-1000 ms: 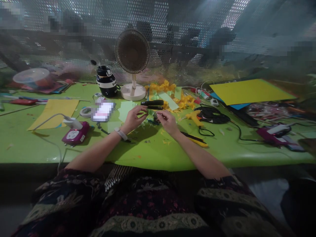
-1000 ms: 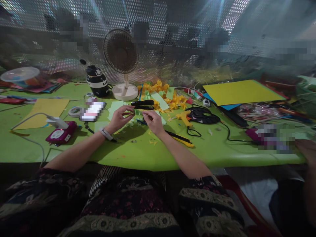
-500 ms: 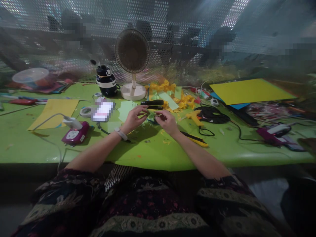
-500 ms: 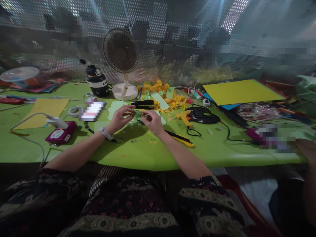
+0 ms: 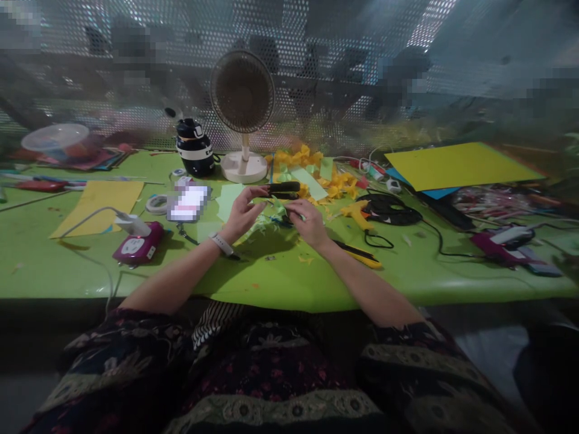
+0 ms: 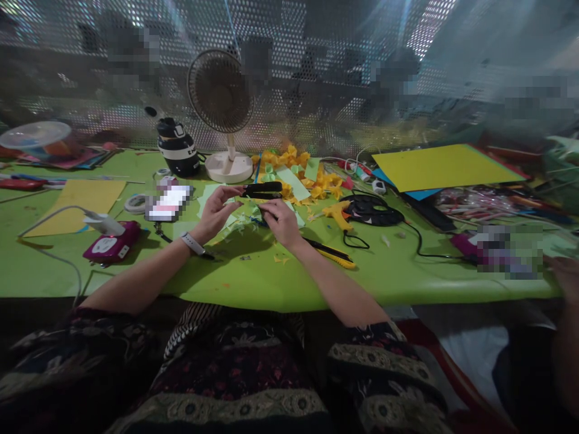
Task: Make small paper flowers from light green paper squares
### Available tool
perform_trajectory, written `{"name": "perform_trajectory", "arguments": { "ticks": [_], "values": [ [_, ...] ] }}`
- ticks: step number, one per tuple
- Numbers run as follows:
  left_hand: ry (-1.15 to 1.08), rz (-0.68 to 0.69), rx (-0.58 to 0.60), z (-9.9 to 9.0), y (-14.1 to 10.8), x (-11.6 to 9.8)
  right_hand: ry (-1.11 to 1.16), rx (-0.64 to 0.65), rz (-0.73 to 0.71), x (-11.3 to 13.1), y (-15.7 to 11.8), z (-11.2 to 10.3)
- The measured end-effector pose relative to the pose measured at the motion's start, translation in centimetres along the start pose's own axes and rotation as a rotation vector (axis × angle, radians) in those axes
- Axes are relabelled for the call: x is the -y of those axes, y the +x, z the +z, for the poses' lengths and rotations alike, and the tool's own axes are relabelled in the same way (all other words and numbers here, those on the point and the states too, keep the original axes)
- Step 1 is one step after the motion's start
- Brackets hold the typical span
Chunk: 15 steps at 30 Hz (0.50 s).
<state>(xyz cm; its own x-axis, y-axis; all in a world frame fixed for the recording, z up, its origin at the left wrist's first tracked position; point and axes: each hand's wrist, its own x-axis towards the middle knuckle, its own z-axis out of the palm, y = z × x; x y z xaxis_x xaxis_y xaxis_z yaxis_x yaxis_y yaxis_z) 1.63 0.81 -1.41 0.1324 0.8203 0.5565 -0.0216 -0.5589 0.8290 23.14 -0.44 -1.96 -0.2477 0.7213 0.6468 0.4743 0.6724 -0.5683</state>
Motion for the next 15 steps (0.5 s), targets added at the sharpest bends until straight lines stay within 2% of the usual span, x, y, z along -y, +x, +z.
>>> {"name": "perform_trajectory", "arguments": {
  "ticks": [7, 15],
  "values": [
    [-0.201, -0.240, 0.029, -0.26, 0.42, 0.26, -0.055, 0.063, -0.037, 0.20, -0.21, 0.03],
    [-0.302, -0.355, 0.033, -0.11, 0.28, 0.35, -0.091, 0.062, -0.060, 0.15, -0.31, 0.14]
  ]
}}
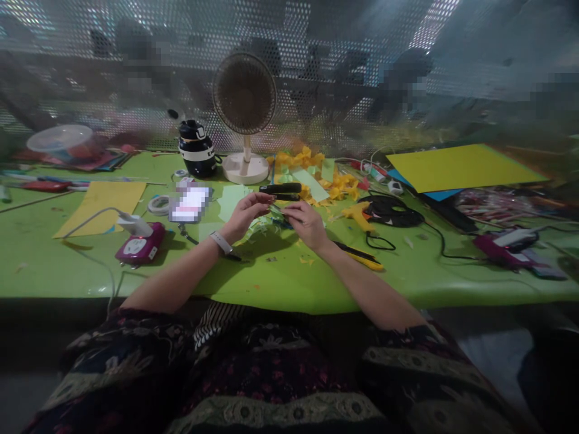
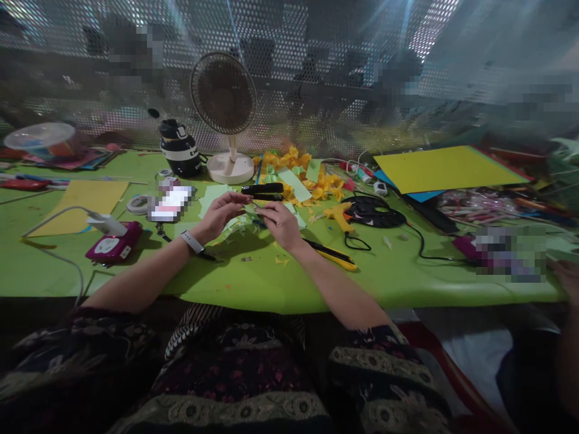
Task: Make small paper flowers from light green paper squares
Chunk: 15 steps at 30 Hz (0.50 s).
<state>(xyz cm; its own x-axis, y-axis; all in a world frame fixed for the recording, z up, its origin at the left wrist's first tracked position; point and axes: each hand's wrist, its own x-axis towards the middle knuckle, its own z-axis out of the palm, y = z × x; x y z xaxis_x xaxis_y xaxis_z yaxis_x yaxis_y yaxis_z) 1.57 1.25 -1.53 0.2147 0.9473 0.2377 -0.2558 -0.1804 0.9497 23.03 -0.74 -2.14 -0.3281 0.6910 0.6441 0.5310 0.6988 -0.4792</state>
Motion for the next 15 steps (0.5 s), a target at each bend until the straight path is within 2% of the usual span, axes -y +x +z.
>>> {"name": "perform_trajectory", "arguments": {
  "ticks": [5, 8, 10, 13, 15],
  "values": [
    [0.019, -0.028, 0.035, -0.23, 0.00, 0.31, -0.054, -0.002, -0.025, -0.02, 0.02, -0.03],
    [0.141, -0.020, 0.082, -0.23, -0.06, 0.34, -0.133, 0.003, -0.072, -0.04, 0.09, -0.05],
    [0.306, 0.051, 0.102, -0.21, -0.03, 0.33, -0.200, 0.012, -0.114, -0.01, 0.12, -0.07],
    [0.583, 0.253, 0.081, -0.31, 0.23, 0.50, -0.278, 0.033, -0.145, 0.16, 0.16, -0.11],
    [0.679, 0.359, 0.064, -0.49, 0.49, 0.77, -0.301, 0.040, -0.141, 0.31, 0.18, -0.15]
  ]
}}
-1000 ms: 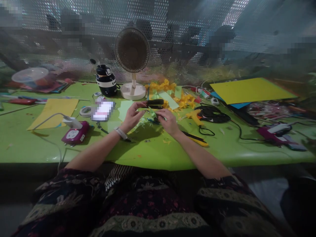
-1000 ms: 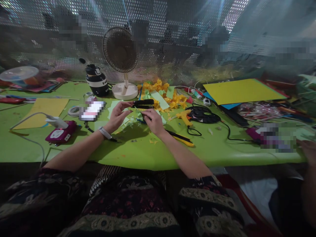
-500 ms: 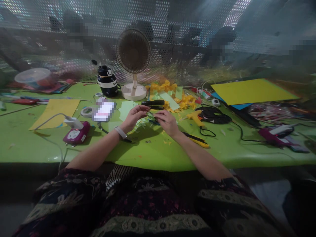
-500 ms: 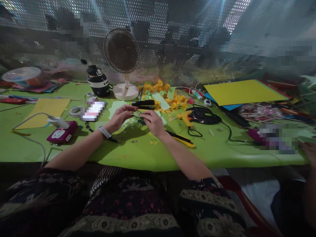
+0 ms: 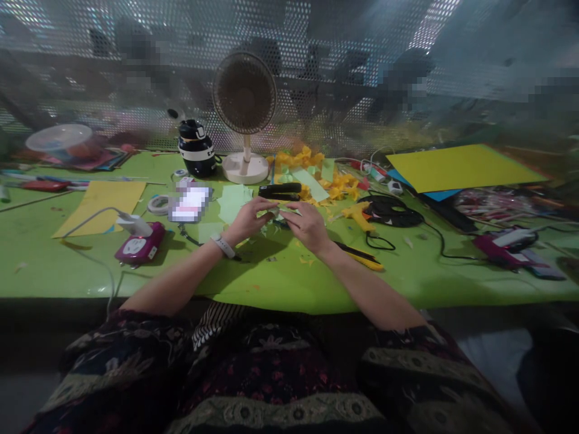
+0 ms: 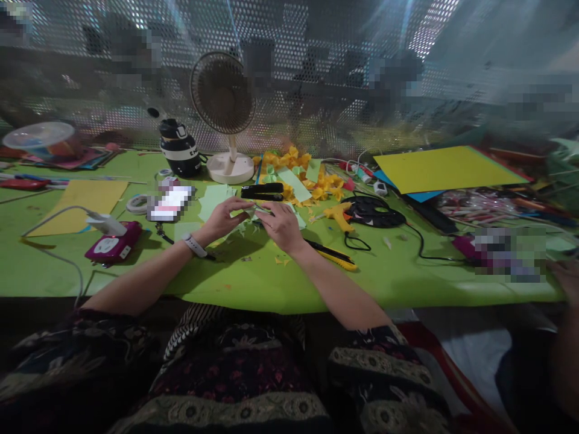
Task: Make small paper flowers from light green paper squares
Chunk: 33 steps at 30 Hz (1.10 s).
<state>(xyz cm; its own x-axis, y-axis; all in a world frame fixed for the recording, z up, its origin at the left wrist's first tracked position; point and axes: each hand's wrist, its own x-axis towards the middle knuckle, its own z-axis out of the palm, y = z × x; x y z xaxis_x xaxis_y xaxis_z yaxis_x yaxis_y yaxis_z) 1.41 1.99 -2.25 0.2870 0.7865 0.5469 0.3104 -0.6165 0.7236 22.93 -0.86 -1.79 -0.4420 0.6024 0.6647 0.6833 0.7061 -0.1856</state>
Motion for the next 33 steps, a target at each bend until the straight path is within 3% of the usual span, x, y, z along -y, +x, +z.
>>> {"name": "perform_trajectory", "arguments": {
  "ticks": [7, 14, 21, 33],
  "values": [
    [0.099, 0.163, -0.042, -0.1, -0.1, 0.6, 0.033, -0.045, 0.072, -0.1, 0.0, 0.2],
    [0.266, 0.241, 0.060, -0.4, -0.4, -0.3, 0.003, 0.015, 0.065, -0.3, -0.1, 0.5],
    [0.488, 0.393, 0.085, -0.4, -0.4, -0.7, -0.109, 0.020, 0.034, -0.3, 0.0, 0.4],
    [0.579, 0.413, 0.111, -0.8, -0.4, -1.1, -0.213, 0.060, 0.020, 0.0, 0.2, 0.6]
  ]
}}
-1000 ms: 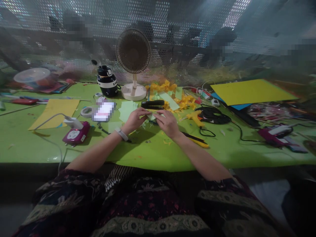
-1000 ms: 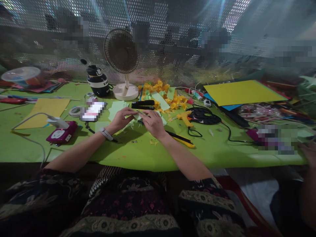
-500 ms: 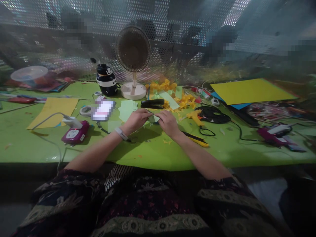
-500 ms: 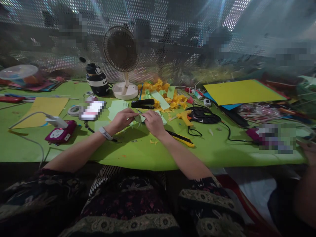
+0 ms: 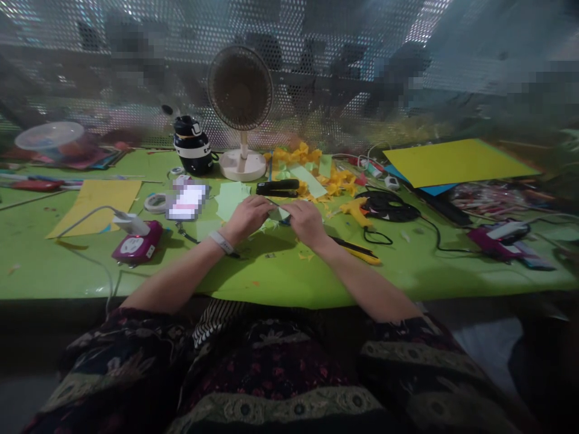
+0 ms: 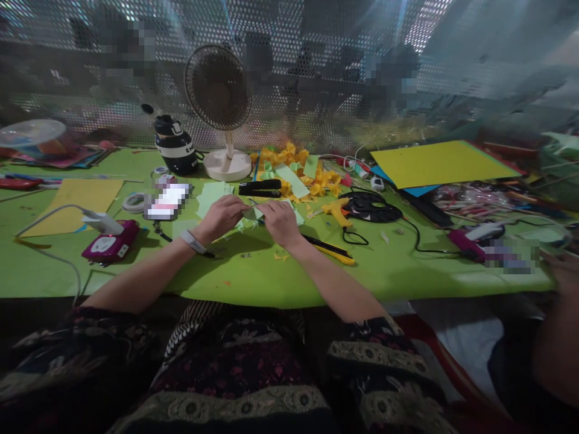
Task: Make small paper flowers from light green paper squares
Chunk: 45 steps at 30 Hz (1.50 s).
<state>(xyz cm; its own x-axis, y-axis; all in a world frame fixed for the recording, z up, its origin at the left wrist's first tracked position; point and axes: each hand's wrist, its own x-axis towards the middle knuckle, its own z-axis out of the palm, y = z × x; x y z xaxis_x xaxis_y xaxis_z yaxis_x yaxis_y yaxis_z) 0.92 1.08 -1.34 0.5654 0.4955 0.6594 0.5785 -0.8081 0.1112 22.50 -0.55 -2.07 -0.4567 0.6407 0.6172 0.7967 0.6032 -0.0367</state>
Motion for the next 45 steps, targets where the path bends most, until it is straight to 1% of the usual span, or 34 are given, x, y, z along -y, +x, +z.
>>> {"name": "perform_trajectory", "arguments": {
  "ticks": [3, 8, 10, 17, 23, 27, 33, 37, 40, 45],
  "values": [
    [-0.024, -0.036, -0.004, 0.0, 0.1, -0.2, 0.017, -0.014, 0.008, 0.0, 0.0, 0.2],
    [-0.044, -0.027, 0.062, -0.1, 0.2, -0.5, 0.029, -0.021, -0.025, 0.0, 0.0, 0.6],
    [-0.031, -0.042, 0.068, -0.1, 0.2, -0.7, 0.039, -0.011, -0.031, 0.1, 0.0, 0.5],
    [0.006, -0.160, 0.066, 0.1, 0.0, -1.5, 0.048, 0.039, 0.008, 0.5, 0.2, 0.4],
    [-0.087, -0.294, 0.013, 0.2, 0.1, -2.3, 0.057, 0.027, 0.039, 1.3, 0.1, 0.4],
    [-0.093, -0.350, -0.003, 0.1, 0.0, -2.5, 0.075, 0.065, 0.054, 1.8, 0.1, 0.3],
    [-0.010, -0.339, -0.011, 0.3, -0.2, -2.9, 0.105, 0.085, 0.110, 2.4, 0.3, 0.7],
    [0.003, -0.337, 0.053, 0.4, -0.2, -3.5, 0.148, 0.087, 0.161, 2.6, 0.4, 0.8],
    [0.004, -0.335, 0.095, 0.4, -0.2, -3.9, 0.163, 0.118, 0.209, 2.7, 0.5, 0.5],
    [-0.020, -0.352, 0.078, 0.6, -0.2, -4.0, 0.186, 0.139, 0.230, 2.8, 0.5, 0.3]
  ]
}}
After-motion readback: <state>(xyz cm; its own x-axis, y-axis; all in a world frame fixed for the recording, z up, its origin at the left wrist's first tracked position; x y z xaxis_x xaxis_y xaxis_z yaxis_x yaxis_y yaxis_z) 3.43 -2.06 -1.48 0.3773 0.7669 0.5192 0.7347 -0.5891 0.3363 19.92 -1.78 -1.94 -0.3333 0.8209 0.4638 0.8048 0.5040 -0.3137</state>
